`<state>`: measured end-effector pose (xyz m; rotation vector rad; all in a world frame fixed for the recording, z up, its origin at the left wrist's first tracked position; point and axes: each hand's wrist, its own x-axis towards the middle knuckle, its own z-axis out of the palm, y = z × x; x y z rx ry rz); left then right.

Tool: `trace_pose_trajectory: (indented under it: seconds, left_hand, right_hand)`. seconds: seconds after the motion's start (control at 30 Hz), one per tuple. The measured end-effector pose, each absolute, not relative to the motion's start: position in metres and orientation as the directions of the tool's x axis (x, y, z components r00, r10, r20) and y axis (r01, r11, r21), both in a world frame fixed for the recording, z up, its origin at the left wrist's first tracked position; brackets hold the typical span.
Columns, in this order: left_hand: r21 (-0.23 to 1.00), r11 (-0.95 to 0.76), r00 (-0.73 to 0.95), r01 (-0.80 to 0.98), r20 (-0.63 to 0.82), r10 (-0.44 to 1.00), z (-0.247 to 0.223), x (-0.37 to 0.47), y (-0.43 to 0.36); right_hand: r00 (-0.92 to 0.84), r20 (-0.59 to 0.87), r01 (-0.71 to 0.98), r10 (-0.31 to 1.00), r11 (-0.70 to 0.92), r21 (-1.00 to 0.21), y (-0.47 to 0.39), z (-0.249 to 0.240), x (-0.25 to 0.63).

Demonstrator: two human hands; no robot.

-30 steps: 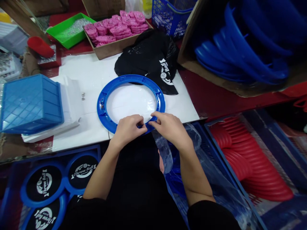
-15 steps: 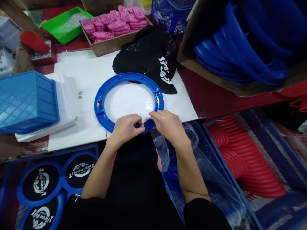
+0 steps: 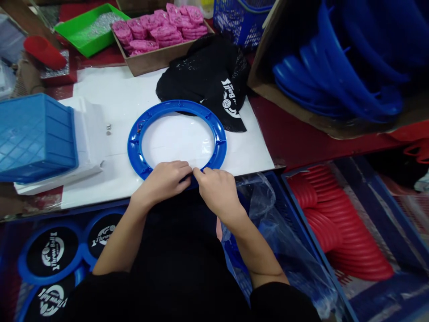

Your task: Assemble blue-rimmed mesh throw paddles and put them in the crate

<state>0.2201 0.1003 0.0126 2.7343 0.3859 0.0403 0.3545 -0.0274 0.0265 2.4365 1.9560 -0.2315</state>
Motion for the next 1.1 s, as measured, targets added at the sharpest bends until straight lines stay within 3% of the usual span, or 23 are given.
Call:
trace_pose_trajectory:
  seconds: [0.13, 0.27, 0.33, 0.43, 0.57, 0.83, 1.1]
  left_hand:
    - [0.428, -0.857, 0.941, 0.287, 0.043, 0.337, 0.003, 0.215, 0.101]
    - [0.516, -0.804, 0.927, 0.296, 0.047, 0.372, 0.002, 0.213, 0.106]
    - [0.541, -0.788, 0.928, 0.294, 0.034, 0.370, 0.003, 0.214, 0.107]
    - [0.565, -0.771, 0.928, 0.295, 0.024, 0.372, 0.004, 0.215, 0.107]
    - [0.573, -0.761, 0.923, 0.305, 0.021, 0.385, 0.003, 0.215, 0.106]
    - [0.568, -0.780, 0.946, 0.263, 0.004, 0.323, 0.010, 0.211, 0.110]
    - [0.415, -0.854, 0.942, 0.314, -0.025, 0.335, 0.015, 0.231, 0.093]
  right_hand:
    - [0.225, -0.140, 0.955, 0.964, -0.247, -0.166, -0.022, 0.028, 0.364]
    - [0.228, -0.127, 0.876, 0.965, -0.261, -0.407, -0.020, 0.032, 0.395]
    - [0.192, -0.101, 0.833, 0.976, -0.217, -0.509, -0.019, 0.032, 0.409]
    - [0.132, -0.014, 0.812, 0.991, -0.116, -0.573, -0.016, 0.028, 0.419]
    - [0.152, 0.047, 0.832, 0.987, -0.102, -0.546, -0.016, 0.020, 0.414]
    - [0.238, 0.114, 0.913, 0.965, -0.182, -0.364, -0.029, 0.008, 0.395]
    - [0.342, -0.040, 0.889, 0.939, -0.337, -0.310, -0.025, 0.014, 0.379]
